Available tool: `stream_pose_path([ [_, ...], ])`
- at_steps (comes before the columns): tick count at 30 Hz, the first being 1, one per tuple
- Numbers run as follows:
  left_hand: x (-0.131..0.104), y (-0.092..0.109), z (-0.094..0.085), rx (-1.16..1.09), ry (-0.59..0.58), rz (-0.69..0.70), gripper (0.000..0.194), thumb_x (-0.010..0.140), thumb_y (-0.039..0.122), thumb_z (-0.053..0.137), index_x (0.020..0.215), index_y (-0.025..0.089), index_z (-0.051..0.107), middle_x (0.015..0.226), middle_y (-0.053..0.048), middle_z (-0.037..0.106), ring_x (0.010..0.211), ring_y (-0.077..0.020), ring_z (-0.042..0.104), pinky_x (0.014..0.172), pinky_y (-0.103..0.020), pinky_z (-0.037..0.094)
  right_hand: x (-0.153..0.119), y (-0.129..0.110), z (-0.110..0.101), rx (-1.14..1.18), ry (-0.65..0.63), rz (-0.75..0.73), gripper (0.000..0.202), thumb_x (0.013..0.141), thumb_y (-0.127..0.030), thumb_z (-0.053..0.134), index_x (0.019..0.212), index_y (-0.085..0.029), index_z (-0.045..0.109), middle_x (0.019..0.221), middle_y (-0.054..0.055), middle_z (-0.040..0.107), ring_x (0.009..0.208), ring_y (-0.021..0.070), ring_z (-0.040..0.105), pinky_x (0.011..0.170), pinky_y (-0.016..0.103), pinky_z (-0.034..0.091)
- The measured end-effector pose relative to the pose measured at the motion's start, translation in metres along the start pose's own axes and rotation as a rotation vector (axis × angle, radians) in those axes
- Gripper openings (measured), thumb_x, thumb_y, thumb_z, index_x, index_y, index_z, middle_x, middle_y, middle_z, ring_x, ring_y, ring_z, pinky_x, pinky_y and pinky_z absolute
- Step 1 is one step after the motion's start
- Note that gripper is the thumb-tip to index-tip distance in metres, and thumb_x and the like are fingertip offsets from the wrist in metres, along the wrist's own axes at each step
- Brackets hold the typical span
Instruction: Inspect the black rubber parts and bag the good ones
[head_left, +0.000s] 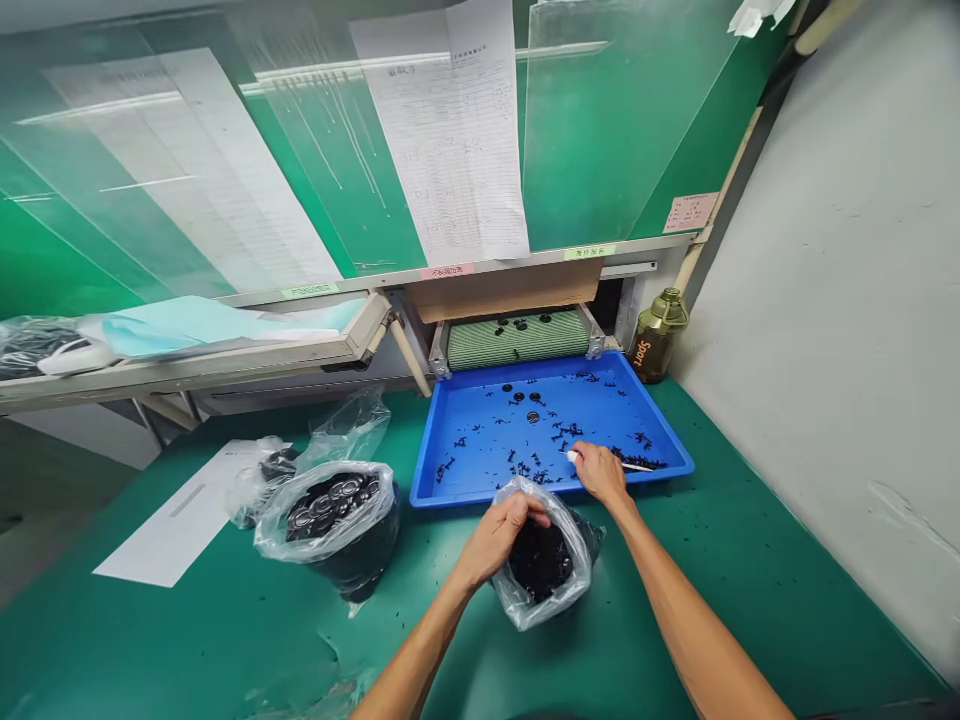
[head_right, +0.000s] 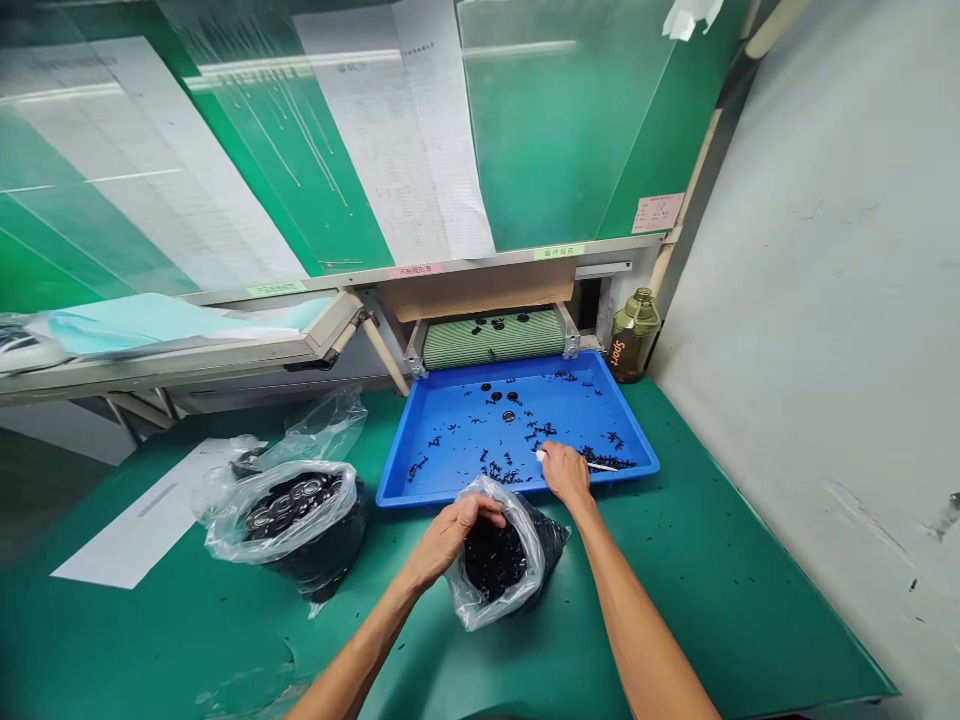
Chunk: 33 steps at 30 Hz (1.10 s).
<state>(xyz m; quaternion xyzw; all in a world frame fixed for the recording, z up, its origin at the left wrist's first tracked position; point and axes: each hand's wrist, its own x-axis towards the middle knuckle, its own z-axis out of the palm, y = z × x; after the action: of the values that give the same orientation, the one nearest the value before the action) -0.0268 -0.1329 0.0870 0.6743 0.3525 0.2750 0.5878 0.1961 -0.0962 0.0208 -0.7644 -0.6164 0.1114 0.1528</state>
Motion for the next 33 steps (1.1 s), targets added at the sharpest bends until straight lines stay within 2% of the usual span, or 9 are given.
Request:
stream_pose_path([
  [2, 0.003, -0.002, 0.003, 0.054, 0.07, -0.005, 0.041, 0.092, 0.046, 0.031, 0.091, 0.021, 0.063, 0.074, -0.004, 0.071, 0.083, -0.0219, 0.062, 0.087, -0.036, 0.039, 0.002, 0.001, 0.001, 0.007, -0.004, -0.006, 0.031, 0.089, -0.021, 0.037, 0.107, -0.023, 0.063, 0.099, 0.006, 0.067, 0.086, 0.0169, 0.059, 0.068, 0.024, 0.033],
  [6, 0.014, -0.004, 0.001, 0.059, 0.189, -0.001, 0.027, 0.09, 0.041, 0.039, 0.099, 0.023, 0.057, 0.067, 0.0, 0.069, 0.07, -0.019, 0.06, 0.076, -0.033, 0.043, 0.009, 0.004, 0.003, 0.027, -0.052, -0.024, 0.03, 0.086, -0.016, 0.038, 0.099, -0.022, 0.064, 0.09, 0.006, 0.067, 0.078, 0.0167, 0.059, 0.062, 0.024, 0.03],
  [12, 0.064, -0.015, -0.032, -0.014, 0.332, 0.011, 0.028, 0.087, 0.041, 0.043, 0.097, 0.019, 0.057, 0.084, -0.005, 0.066, 0.069, -0.0162, 0.059, 0.061, -0.028, 0.047, 0.017, 0.006, -0.001, 0.077, -0.136, -0.085, 0.03, 0.08, -0.01, 0.039, 0.091, -0.022, 0.064, 0.078, 0.003, 0.067, 0.073, 0.0158, 0.059, 0.058, 0.022, 0.027],
  [15, 0.113, -0.012, -0.065, 0.216, 0.464, 0.022, 0.027, 0.086, 0.037, 0.044, 0.097, 0.018, 0.061, 0.086, -0.005, 0.067, 0.069, -0.0169, 0.061, 0.059, -0.028, 0.048, 0.017, 0.004, -0.001, 0.095, -0.133, -0.106, 0.03, 0.081, -0.009, 0.037, 0.093, -0.022, 0.062, 0.085, 0.003, 0.066, 0.077, 0.0152, 0.058, 0.06, 0.022, 0.028],
  [17, 0.156, -0.003, -0.091, 0.392, 0.582, 0.073, 0.024, 0.085, 0.032, 0.046, 0.095, 0.019, 0.064, 0.091, -0.006, 0.068, 0.082, -0.0196, 0.062, 0.074, -0.031, 0.048, 0.017, 0.004, 0.001, 0.116, -0.116, -0.113, 0.03, 0.081, -0.009, 0.037, 0.093, -0.022, 0.061, 0.087, 0.002, 0.065, 0.078, 0.0153, 0.058, 0.061, 0.022, 0.028],
  [20, 0.227, 0.013, -0.125, 0.463, 0.643, 0.114, 0.025, 0.085, 0.027, 0.046, 0.099, 0.019, 0.064, 0.107, -0.009, 0.065, 0.098, -0.0223, 0.058, 0.089, -0.035, 0.043, 0.017, 0.007, 0.007, 0.152, -0.091, -0.107, 0.03, 0.082, -0.01, 0.036, 0.093, -0.023, 0.06, 0.088, 0.002, 0.064, 0.077, 0.0158, 0.058, 0.062, 0.022, 0.03],
  [25, 0.317, 0.021, -0.147, 0.512, 0.684, 0.107, 0.024, 0.081, 0.022, 0.051, 0.1, 0.014, 0.064, 0.114, -0.017, 0.058, 0.115, -0.0326, 0.047, 0.097, -0.046, 0.035, 0.017, 0.007, 0.013, 0.166, -0.062, -0.08, 0.032, 0.083, -0.01, 0.034, 0.096, -0.025, 0.059, 0.091, 0.002, 0.063, 0.08, 0.0168, 0.06, 0.065, 0.024, 0.034],
  [29, 0.339, 0.016, -0.149, 0.435, 0.699, 0.077, 0.013, 0.077, 0.019, 0.055, 0.086, 0.015, 0.065, 0.113, -0.018, 0.057, 0.118, -0.0363, 0.043, 0.095, -0.049, 0.034, 0.018, 0.006, 0.014, 0.138, -0.052, -0.073, 0.034, 0.083, -0.009, 0.034, 0.095, -0.026, 0.06, 0.088, 0.001, 0.063, 0.075, 0.0167, 0.061, 0.062, 0.024, 0.037],
  [33, 0.318, 0.018, -0.148, 0.251, 0.685, 0.076, 0.011, 0.077, 0.019, 0.057, 0.086, 0.016, 0.063, 0.103, -0.013, 0.061, 0.108, -0.0298, 0.052, 0.09, -0.044, 0.041, 0.017, 0.011, 0.018, 0.143, 0.018, -0.106, 0.038, 0.084, -0.012, 0.031, 0.104, -0.025, 0.062, 0.095, 0.005, 0.065, 0.081, 0.0185, 0.063, 0.064, 0.025, 0.044],
])
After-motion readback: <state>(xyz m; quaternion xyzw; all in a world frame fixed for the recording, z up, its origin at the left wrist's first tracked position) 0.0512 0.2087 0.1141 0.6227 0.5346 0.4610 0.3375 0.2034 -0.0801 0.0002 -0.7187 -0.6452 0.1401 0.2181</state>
